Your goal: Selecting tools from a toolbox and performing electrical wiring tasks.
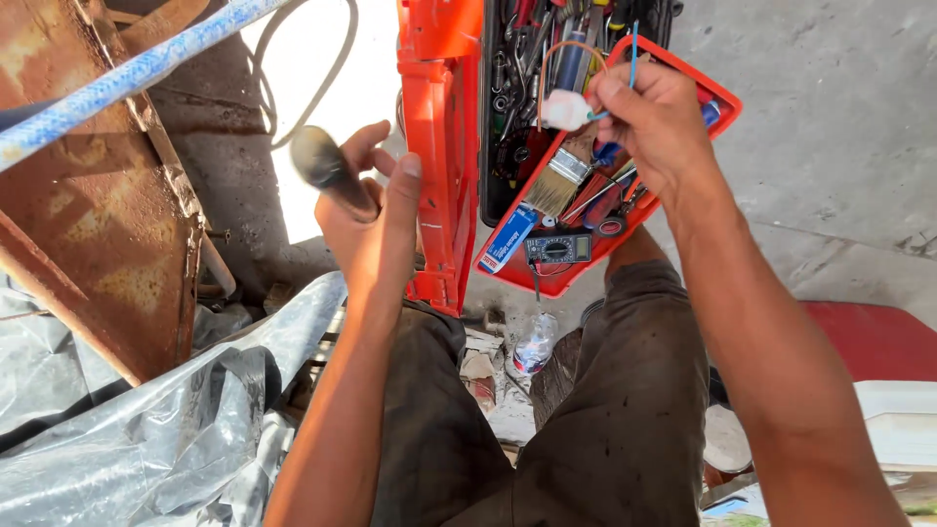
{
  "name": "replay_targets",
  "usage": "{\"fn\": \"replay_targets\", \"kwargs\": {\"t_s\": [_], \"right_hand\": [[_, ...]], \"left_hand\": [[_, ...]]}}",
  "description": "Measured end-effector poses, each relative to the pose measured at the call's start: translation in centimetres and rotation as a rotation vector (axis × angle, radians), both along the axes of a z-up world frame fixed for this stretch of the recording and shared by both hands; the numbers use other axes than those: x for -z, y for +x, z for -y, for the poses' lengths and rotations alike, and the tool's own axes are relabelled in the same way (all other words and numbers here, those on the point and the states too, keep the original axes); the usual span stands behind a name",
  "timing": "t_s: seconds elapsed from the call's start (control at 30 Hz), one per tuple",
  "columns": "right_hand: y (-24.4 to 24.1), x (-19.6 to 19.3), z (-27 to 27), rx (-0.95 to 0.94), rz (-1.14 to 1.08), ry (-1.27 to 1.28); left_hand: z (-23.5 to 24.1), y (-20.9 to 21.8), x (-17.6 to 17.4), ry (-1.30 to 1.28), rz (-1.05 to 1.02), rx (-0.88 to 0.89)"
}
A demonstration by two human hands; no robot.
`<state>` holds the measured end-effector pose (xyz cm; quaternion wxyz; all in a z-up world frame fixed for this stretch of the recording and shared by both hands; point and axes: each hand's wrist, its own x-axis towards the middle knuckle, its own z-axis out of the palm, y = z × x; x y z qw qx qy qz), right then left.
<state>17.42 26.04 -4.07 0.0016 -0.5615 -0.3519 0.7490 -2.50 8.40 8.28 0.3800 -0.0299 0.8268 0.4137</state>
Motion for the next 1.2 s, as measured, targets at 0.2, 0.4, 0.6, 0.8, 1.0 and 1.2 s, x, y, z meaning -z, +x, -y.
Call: {"fn": "replay_targets", "kwargs": {"t_s": [0.2, 0.4, 0.6, 0.8, 1.0, 1.2], "right_hand": [[3.0, -4.2, 5.7, 0.243, -0.015, 0.111], [5.4, -7.1, 11.4, 0.043, -0.079, 0.267], [13.2, -0.1, 13.4, 0.285, 0.259, 0.122], [23.5, 12.8, 14.0, 0.155, 0.692, 0.412], [19.5, 17.5, 14.7, 0.008, 1.036, 0.149], [15.0, 14.2, 13.7, 0.212, 1.068, 0.129]], "left_hand": [[-0.5, 2.8, -1.9, 0.041, 0.252, 0.157], [-1.6, 7.6, -0.7, -0.155, 0.193, 0.374], [-0.1, 8.9, 0.1, -0.066, 0.322, 0.300], [1.7, 9.6, 1.9, -0.049, 0.513, 0.285], [0.8, 11.6, 1.3, -0.013, 0.634, 0.167], [-0.6, 12.2, 1.0, -0.158, 0.662, 0.159]]}}
